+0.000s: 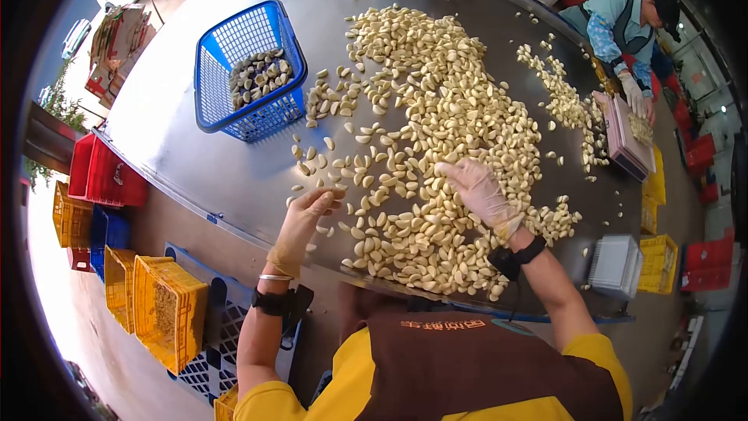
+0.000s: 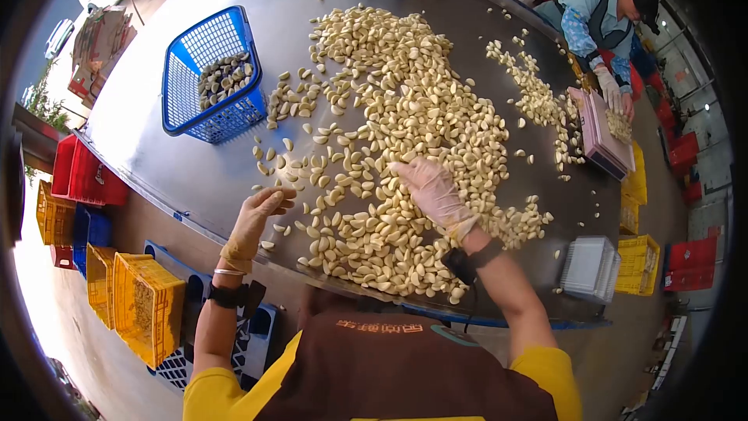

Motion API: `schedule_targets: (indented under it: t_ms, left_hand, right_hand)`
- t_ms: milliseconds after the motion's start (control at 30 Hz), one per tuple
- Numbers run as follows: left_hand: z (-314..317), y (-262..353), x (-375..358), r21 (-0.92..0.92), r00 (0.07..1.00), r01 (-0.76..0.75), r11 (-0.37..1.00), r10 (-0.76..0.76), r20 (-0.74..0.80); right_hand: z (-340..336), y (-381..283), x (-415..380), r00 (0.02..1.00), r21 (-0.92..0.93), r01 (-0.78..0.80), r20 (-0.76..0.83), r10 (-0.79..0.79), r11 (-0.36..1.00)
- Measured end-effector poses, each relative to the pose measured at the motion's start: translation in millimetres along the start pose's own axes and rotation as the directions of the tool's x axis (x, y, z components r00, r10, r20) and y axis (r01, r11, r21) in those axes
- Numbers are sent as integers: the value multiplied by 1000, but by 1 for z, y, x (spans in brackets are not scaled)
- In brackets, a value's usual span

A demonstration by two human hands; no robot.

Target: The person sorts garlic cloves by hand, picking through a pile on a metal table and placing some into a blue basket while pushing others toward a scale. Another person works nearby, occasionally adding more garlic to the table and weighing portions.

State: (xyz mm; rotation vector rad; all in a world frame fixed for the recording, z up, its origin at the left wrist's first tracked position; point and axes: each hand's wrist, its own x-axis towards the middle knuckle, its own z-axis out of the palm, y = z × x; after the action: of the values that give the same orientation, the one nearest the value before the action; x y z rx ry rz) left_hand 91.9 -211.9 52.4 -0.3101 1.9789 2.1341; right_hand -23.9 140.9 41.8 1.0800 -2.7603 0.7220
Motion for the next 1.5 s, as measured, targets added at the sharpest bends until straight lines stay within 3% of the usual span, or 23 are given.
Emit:
schedule_targets:
  t_ms: [133, 200, 267, 400, 500, 600, 667, 700, 733, 767, 867, 933, 967, 1000, 1067, 1100, 1133, 1167, 1200, 1233, 1300, 1400, 1500]
  left_hand:
    - [29, 2, 15, -23, 996, 39, 999, -37, 87]
    - [44, -8, 16, -89, 990, 96, 991, -86, 110]
    - [58, -22, 18, -604, 948, 314, 732, -203, 245]
    - [84, -31, 15, -671, 881, 470, 574, -355, 313]
    - [97, -33, 15, -786, 869, 489, 378, -283, 405]
    - [86, -47, 12, -837, 868, 490, 243, -220, 445]
    - [70, -57, 10, -866, 877, 460, 198, -253, 408]
    - [68, -41, 0, -843, 904, 401, 358, -305, 300]
    - [63, -34, -8, -848, 905, 395, 354, -308, 294]
    - [55, -29, -15, -824, 917, 350, 446, -343, 204]
    - [33, -26, -28, -791, 920, 286, 541, -386, 69]
    - [21, -28, -36, -790, 979, 192, 583, -174, 110]
    - [31, -14, -44, -571, 994, 74, 818, -110, -27]
    - [33, -8, -46, -565, 994, 85, 821, -109, -9]
    - [37, 0, -42, -191, 951, 68, 979, -122, -284]
    - [39, -4, -40, 27, 916, 20, 999, -7, -402]
    - [33, -20, -34, 241, 888, -43, 970, 148, -436]
    - [30, -27, -30, 253, 889, -36, 967, 147, -435]
    - [30, -33, -27, 265, 890, -28, 964, 144, -433]
    - [32, -37, -24, 263, 903, -45, 964, 152, -402]
    - [31, -43, -25, 367, 907, 21, 930, 137, -399]
    - [26, -48, -34, 458, 925, -17, 889, 188, -331]
    - [30, -47, -33, 409, 938, -44, 911, 179, -297]
  right_hand:
    - [72, -21, 2, 994, -379, 47, 111, -5, 924]
    - [76, -26, 3, 996, -350, 7, 88, 25, 937]
    - [72, -30, 3, 997, -317, -60, 34, 75, 947]
    - [35, -33, 10, 997, 16, -65, 42, 64, 998]
    - [8, -64, 16, 990, 504, 44, 93, -104, 862]
    - [-4, -71, 22, 986, 468, 151, -13, -164, 871]
    - [-2, -54, 7, 993, 447, 44, 77, -87, 894]
    - [-6, -59, -4, 957, 301, 118, 219, -189, 946]
    - [-8, -63, -17, 892, 162, 215, 368, -261, 963]
    - [-6, -63, -33, 780, 128, 380, 487, -392, 916]
    - [8, -14, -68, 747, 121, 468, 475, -465, 876]
    - [-13, 27, -60, 835, -169, 376, 488, -254, 911]
    - [-24, 49, -60, 893, -282, 301, 418, -166, 911]
    - [-33, 59, -62, 939, -391, 214, 334, -78, 895]
    - [-32, 51, -60, 971, -424, 165, 230, -71, 891]
    - [-28, 39, -52, 988, -443, 128, 132, -77, 887]
    - [-24, 4, -39, 981, -301, 151, 161, -106, 941]
    - [16, -4, -42, 953, -197, 296, 122, -277, 935]
    - [20, -44, -37, 879, -232, 463, 241, -411, 855]
    - [43, -72, -36, 864, 104, 455, 188, -467, 884]
    - [81, -102, -48, 722, 281, 619, 164, -672, 733]
    - [43, -77, -71, 648, 353, 518, 432, -627, 779]
    - [-7, -23, -126, 680, 284, 479, 479, -556, 831]
